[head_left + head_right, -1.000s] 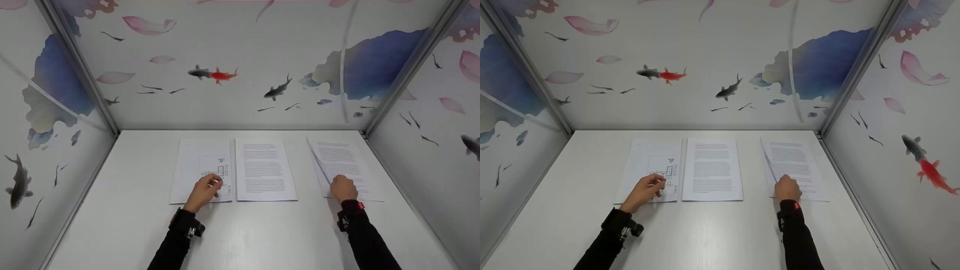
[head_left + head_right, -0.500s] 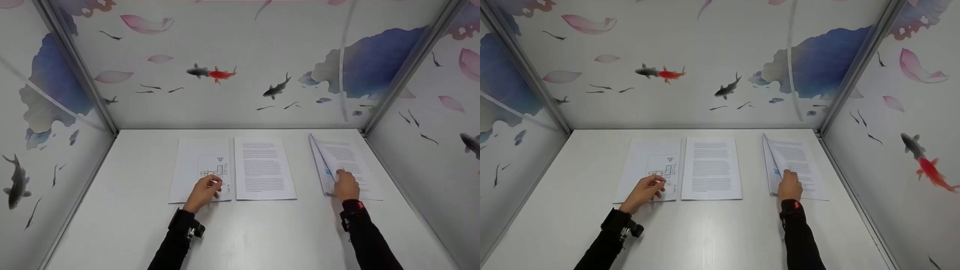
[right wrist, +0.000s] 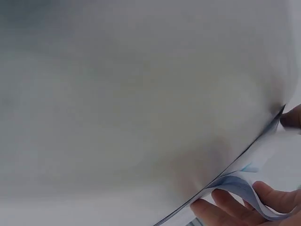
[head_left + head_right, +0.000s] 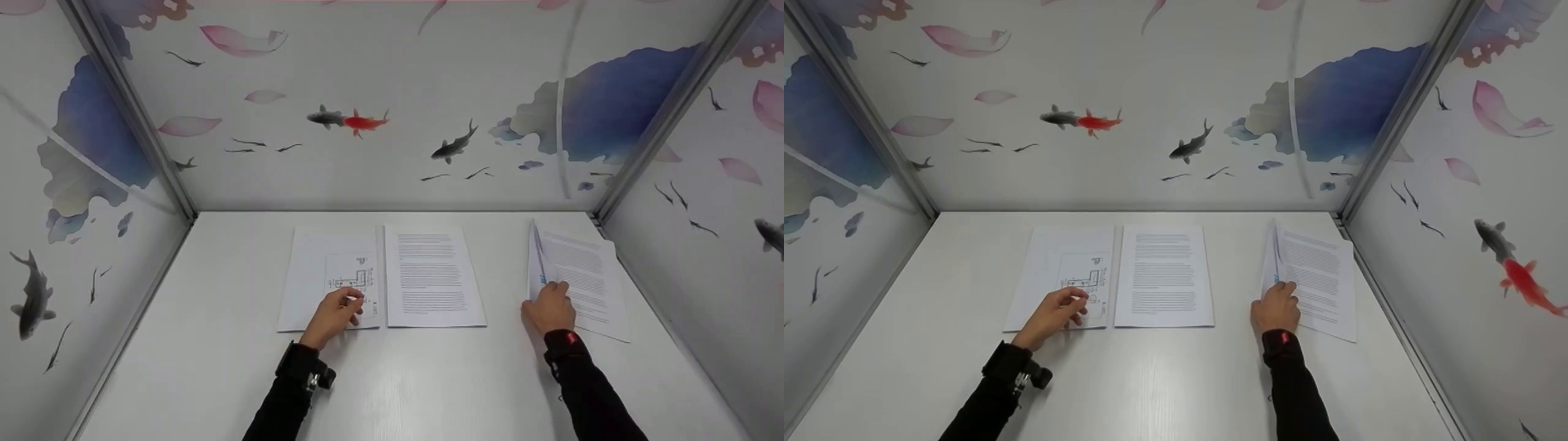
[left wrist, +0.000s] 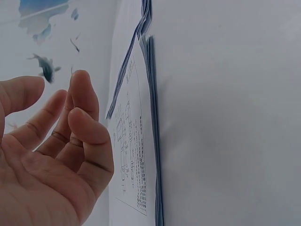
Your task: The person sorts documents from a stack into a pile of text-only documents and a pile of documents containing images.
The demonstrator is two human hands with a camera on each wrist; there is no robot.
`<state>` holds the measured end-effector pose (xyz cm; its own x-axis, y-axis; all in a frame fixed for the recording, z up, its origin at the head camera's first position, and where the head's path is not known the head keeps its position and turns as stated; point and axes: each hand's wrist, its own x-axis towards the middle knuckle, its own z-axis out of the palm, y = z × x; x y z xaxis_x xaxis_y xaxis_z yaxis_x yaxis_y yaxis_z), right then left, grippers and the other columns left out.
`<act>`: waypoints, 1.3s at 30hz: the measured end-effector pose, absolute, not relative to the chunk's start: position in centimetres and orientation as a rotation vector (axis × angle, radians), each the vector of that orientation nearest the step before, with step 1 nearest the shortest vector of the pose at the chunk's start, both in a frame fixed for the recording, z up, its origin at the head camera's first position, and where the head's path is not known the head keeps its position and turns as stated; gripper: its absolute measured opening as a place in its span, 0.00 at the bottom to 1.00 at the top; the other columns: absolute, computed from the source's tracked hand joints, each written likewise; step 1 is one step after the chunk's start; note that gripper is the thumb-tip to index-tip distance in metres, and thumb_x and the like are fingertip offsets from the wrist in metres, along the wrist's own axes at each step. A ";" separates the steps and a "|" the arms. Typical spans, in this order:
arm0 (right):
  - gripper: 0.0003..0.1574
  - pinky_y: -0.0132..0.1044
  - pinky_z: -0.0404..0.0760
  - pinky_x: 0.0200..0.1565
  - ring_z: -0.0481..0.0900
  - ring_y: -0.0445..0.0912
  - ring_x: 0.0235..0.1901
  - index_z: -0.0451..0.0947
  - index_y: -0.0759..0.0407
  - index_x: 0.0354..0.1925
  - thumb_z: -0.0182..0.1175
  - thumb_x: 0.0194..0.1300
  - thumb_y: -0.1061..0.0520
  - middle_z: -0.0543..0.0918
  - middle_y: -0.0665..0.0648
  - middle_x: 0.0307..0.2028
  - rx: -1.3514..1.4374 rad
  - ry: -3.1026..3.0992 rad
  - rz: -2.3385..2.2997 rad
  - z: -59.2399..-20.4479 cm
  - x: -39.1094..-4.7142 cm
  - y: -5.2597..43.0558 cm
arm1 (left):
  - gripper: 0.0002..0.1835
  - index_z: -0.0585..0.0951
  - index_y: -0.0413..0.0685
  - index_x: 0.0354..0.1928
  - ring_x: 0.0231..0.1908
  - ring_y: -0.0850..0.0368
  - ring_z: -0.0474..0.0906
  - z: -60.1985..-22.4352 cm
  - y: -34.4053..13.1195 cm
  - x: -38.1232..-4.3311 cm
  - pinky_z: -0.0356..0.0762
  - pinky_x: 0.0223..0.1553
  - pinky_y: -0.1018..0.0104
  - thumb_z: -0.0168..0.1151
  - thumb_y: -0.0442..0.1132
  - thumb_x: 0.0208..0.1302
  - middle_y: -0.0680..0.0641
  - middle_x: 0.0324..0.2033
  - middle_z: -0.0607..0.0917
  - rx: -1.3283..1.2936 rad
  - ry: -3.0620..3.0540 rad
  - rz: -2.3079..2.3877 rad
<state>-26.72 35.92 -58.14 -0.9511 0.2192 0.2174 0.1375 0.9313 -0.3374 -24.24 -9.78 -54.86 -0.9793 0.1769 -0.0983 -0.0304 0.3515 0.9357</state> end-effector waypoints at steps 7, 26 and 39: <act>0.11 0.61 0.77 0.24 0.78 0.69 0.24 0.71 0.82 0.39 0.49 0.61 0.71 0.71 0.76 0.37 -0.184 -2.760 0.416 -58.1 -26.3 36.6 | 0.15 0.78 0.41 0.52 0.29 0.55 0.82 -55.0 -9.6 -24.3 0.75 0.31 0.65 0.55 0.43 0.72 0.38 0.38 0.84 0.145 2.412 1.677; 0.16 0.61 0.80 0.32 0.83 0.68 0.38 0.78 0.72 0.50 0.56 0.63 0.72 0.82 0.68 0.49 0.095 -2.458 0.464 -57.4 -26.4 33.4 | 0.16 0.78 0.37 0.52 0.30 0.47 0.85 -54.0 -7.4 -24.5 0.79 0.33 0.61 0.55 0.42 0.73 0.37 0.36 0.85 0.283 2.385 1.666; 0.29 0.51 0.84 0.37 0.85 0.63 0.43 0.79 0.70 0.53 0.60 0.51 0.80 0.81 0.67 0.54 0.281 -2.296 0.508 -55.4 -25.8 28.2 | 0.17 0.78 0.43 0.54 0.35 0.45 0.86 -53.2 -3.5 -24.7 0.82 0.35 0.54 0.56 0.46 0.72 0.33 0.40 0.85 0.413 2.330 1.663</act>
